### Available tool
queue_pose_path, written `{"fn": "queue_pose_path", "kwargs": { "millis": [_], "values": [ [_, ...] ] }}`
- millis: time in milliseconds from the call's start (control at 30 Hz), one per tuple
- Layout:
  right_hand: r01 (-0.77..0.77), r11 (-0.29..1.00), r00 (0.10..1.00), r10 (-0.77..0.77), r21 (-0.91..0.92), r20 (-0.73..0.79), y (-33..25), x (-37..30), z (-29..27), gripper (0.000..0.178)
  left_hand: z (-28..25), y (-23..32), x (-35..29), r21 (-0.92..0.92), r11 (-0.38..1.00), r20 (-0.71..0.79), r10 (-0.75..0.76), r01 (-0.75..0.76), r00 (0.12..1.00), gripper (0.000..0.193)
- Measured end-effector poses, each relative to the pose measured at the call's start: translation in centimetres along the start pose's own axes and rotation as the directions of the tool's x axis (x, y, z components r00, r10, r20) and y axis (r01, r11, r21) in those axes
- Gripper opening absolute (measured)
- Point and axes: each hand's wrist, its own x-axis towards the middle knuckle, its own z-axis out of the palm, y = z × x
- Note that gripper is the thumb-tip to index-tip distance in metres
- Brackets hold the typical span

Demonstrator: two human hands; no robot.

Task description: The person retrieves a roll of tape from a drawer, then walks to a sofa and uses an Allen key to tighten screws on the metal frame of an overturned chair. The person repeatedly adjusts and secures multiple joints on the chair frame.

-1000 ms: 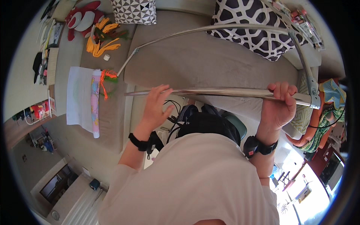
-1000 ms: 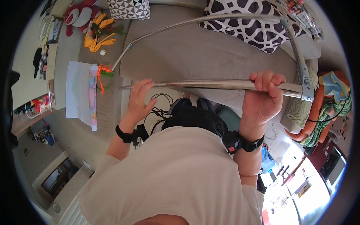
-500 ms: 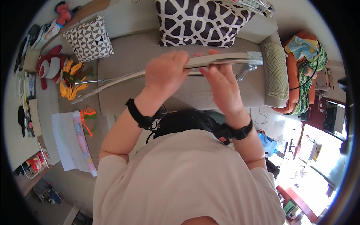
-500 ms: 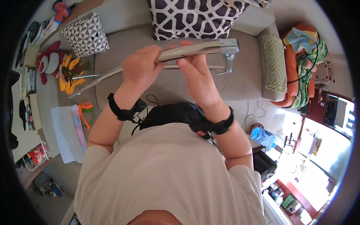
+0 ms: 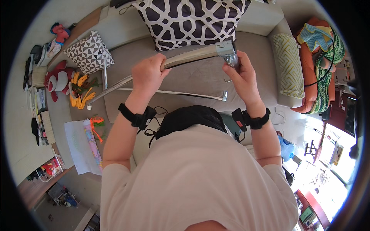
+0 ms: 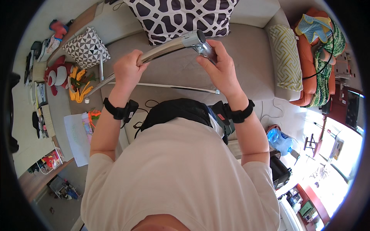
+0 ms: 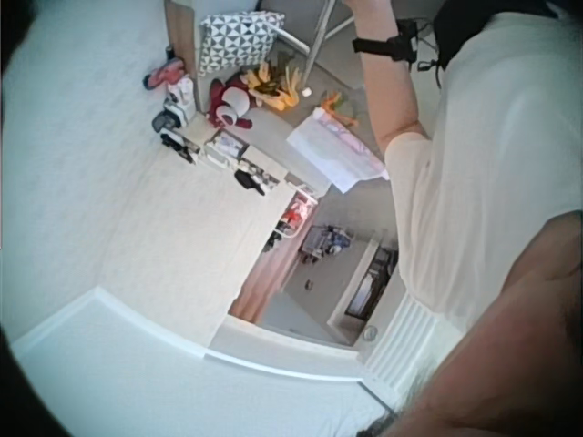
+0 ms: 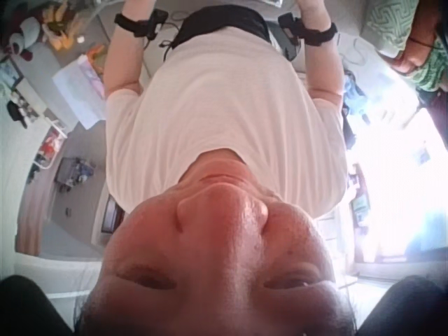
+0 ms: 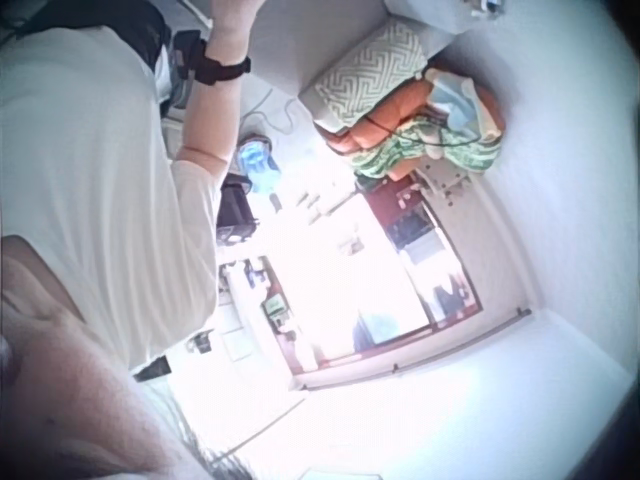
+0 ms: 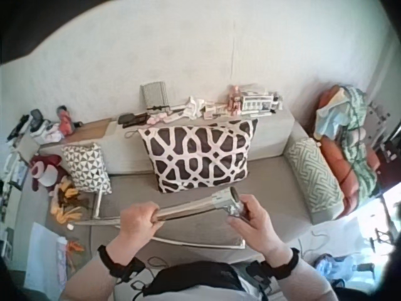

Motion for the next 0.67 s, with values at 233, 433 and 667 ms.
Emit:
{"fn": "queue_pose_path", "kwargs": {
  "millis": [233,433,667],
  "values": [
    [-0.106,0.985,0.987,0.088,0.138,0.135,3.7,2.3,-3.1,0.039,3.2,1.2,0.9,0.028,1.0,0.095,-0.01,0.007,0.995,0.025],
    [-0.206,0.97,0.949,0.166,0.131,0.267,2.4,2.6,-4.5,0.031,2.3,3.0,1.8,0.053,0.999,0.235,-0.027,0.015,0.972,0.025],
    [-0.171,0.983,0.972,0.157,0.065,0.177,-3.0,1.7,-2.6,0.033,-1.0,5.8,2.3,-0.028,0.998,0.06,-0.051,0.053,0.997,0.029]
  ]
}}
